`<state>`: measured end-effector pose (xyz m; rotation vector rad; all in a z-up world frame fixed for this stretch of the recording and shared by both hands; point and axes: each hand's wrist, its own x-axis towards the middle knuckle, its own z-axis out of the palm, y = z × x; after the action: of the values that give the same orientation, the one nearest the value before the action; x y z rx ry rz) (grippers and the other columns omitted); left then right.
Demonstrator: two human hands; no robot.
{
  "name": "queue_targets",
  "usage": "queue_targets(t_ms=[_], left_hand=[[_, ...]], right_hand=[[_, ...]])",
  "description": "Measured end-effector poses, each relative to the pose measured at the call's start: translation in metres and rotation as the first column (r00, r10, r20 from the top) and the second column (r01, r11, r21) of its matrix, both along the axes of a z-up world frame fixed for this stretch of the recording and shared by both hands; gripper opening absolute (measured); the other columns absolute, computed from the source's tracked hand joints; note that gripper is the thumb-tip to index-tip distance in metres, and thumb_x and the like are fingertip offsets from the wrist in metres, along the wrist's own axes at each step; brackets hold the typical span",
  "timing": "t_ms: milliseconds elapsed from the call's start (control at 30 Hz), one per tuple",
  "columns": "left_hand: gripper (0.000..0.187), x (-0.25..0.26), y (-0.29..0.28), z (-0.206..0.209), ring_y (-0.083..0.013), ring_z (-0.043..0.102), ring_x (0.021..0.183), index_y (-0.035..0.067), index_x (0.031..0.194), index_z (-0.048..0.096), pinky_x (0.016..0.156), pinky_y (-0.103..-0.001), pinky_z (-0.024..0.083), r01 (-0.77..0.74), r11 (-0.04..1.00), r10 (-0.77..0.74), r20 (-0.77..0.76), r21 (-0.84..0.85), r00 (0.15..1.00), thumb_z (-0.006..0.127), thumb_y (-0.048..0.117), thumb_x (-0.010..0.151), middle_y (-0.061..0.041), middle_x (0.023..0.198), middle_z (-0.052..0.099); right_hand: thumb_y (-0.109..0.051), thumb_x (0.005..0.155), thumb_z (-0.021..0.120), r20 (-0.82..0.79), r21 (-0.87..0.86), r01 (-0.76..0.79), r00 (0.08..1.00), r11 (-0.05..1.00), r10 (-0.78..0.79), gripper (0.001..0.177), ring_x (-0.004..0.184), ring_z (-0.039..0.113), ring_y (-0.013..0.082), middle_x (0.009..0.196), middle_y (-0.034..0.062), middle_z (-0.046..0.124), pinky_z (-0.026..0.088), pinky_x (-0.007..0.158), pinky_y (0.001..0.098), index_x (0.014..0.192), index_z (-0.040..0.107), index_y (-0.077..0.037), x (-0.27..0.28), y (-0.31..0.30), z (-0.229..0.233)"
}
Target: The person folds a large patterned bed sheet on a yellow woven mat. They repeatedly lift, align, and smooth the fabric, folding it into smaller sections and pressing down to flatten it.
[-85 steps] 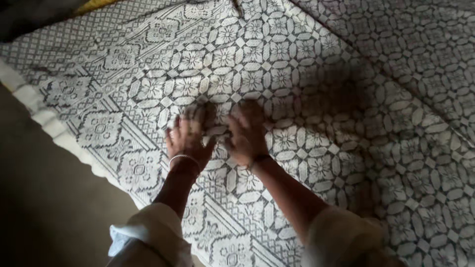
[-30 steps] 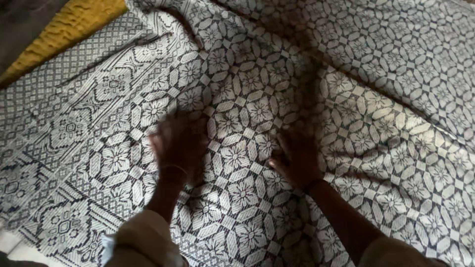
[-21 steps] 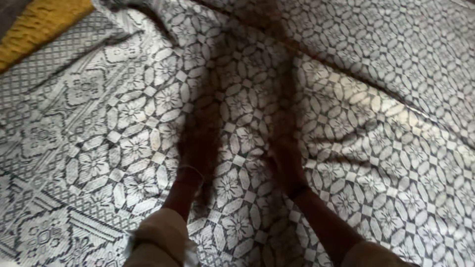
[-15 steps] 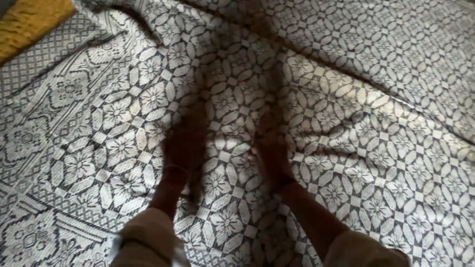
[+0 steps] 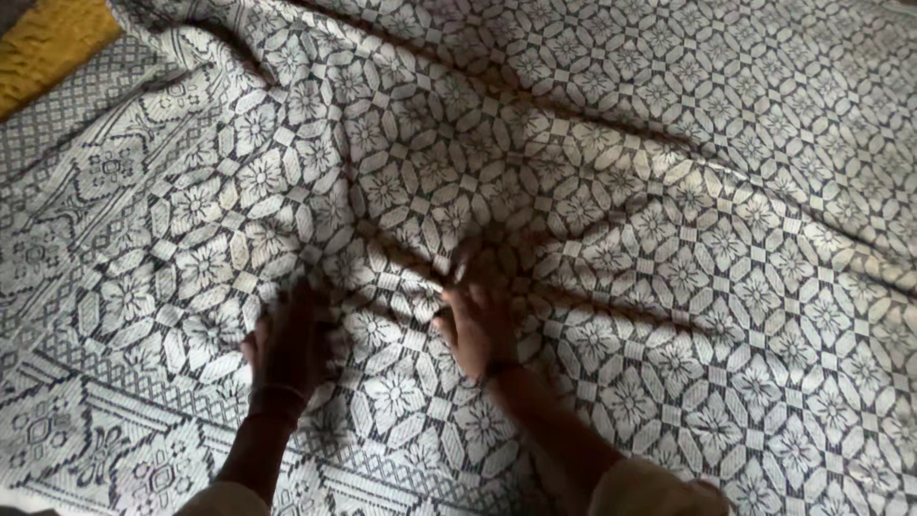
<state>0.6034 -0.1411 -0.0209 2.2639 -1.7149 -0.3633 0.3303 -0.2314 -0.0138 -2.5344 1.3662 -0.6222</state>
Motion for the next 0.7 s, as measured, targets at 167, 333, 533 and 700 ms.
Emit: queue_targets(t_ms=[167, 333, 533, 700], left_hand=[[0.048, -0.019, 0.032, -0.028, -0.0459, 0.052, 0.120, 0.030, 0.138, 0.059, 0.099, -0.069, 0.040, -0.277, 0.959, 0.283, 0.167, -0.061, 0.944, 0.060, 0.054, 0.096, -0.013, 0.135, 0.056], [0.061, -0.040, 0.069, -0.024, -0.0439, 0.040, 0.140, 0.027, 0.151, 0.047, 0.113, -0.071, 0.024, -0.137, 0.975, 0.153, 0.083, -0.172, 0.985, 0.055, 0.050, 0.095, -0.013, 0.158, 0.045], [0.070, -0.075, 0.122, -0.019, -0.0370, 0.025, 0.154, 0.024, 0.155, 0.047, 0.122, -0.067, 0.006, -0.315, 0.934, 0.322, 0.014, -0.167, 0.947, 0.059, 0.053, 0.092, -0.010, 0.164, 0.036], [0.074, -0.125, 0.173, 0.000, -0.0435, 0.021, 0.149, 0.025, 0.152, 0.051, 0.118, -0.066, 0.007, -0.614, 0.776, 0.629, 0.099, -0.143, 0.771, 0.066, 0.058, 0.087, -0.017, 0.165, 0.029]], right_hand=[[-0.052, 0.087, 0.071, -0.114, 0.033, 0.001, 0.993, 0.999, 0.003, 0.053, 0.113, 0.050, 0.0376, 0.129, 0.0114, 0.054, 0.039, 0.095, 0.0597, 0.125, 0.062, -0.016, 0.001, 0.017, -0.010], [-0.057, 0.094, 0.061, -0.075, 0.029, -0.132, 0.988, 0.991, 0.134, 0.055, 0.131, 0.043, 0.0409, 0.146, 0.0129, 0.048, 0.033, 0.106, 0.0624, 0.134, 0.059, -0.019, -0.004, 0.031, -0.021], [-0.059, 0.088, 0.068, -0.129, -0.044, -0.259, 0.959, 0.965, 0.252, 0.063, 0.134, 0.041, 0.0408, 0.143, 0.0125, 0.051, 0.028, 0.112, 0.0666, 0.134, 0.059, -0.016, 0.006, 0.077, -0.003], [-0.053, 0.082, 0.073, -0.038, -0.050, -0.279, 0.960, 0.959, 0.277, 0.057, 0.136, 0.042, 0.0424, 0.142, 0.0146, 0.053, 0.029, 0.113, 0.0639, 0.126, 0.062, -0.017, 0.002, 0.113, 0.003]])
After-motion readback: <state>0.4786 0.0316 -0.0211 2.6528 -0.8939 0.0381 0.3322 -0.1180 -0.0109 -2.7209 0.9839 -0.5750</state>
